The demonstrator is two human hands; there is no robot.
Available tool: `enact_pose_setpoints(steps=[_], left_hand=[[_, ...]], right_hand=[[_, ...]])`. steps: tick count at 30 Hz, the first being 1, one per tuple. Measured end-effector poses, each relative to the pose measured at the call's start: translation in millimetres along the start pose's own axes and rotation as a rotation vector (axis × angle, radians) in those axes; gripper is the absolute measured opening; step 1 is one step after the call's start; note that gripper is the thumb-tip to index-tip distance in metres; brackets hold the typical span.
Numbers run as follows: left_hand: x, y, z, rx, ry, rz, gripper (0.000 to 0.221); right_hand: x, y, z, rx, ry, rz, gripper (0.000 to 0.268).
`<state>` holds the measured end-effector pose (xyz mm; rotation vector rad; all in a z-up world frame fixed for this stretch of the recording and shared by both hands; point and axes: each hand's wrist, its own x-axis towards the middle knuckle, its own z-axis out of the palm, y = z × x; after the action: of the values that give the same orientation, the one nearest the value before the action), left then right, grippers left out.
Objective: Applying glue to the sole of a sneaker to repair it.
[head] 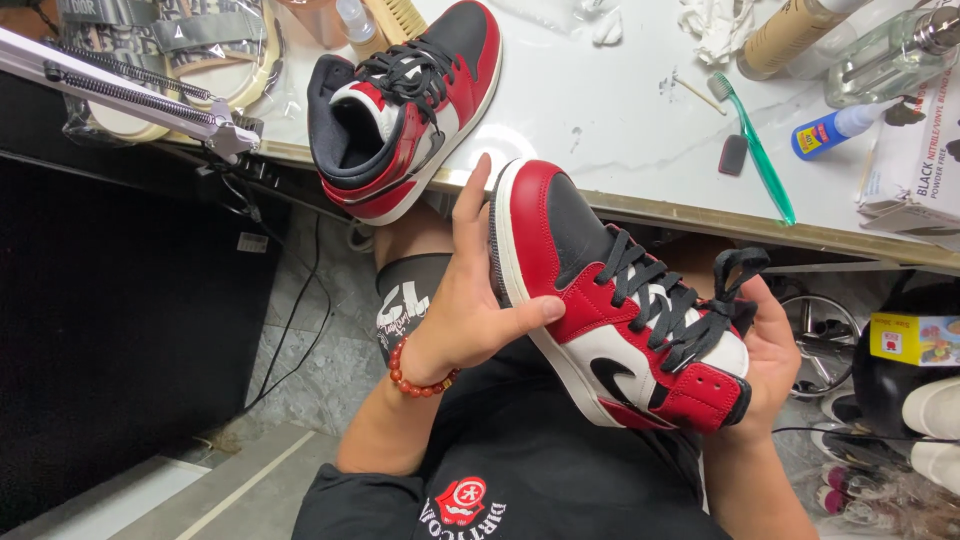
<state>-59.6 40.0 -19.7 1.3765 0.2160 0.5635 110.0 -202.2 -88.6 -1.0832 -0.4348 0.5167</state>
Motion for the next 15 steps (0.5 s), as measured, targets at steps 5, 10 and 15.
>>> enact_pose_setpoints(steps=[5, 10, 15], left_hand=[[0.9, -12.3, -5.4, 0.133, 0.133, 0.011, 0.083], [5.0, -3.9, -2.2, 0.225, 0.264, -0.082, 0.054], [2.3, 2.0, -4.5, 0.236, 0.103, -0.085, 0.074]], right_hand=[[-5.5, 2.9, 1.0, -0.013, 0.007, 0.037, 0.057], [-0.8, 4.2, -4.7, 0.014, 0.014, 0.099, 0.052], [10.9, -5.0, 2.3, 0.073, -0.013, 0.143, 0.054]])
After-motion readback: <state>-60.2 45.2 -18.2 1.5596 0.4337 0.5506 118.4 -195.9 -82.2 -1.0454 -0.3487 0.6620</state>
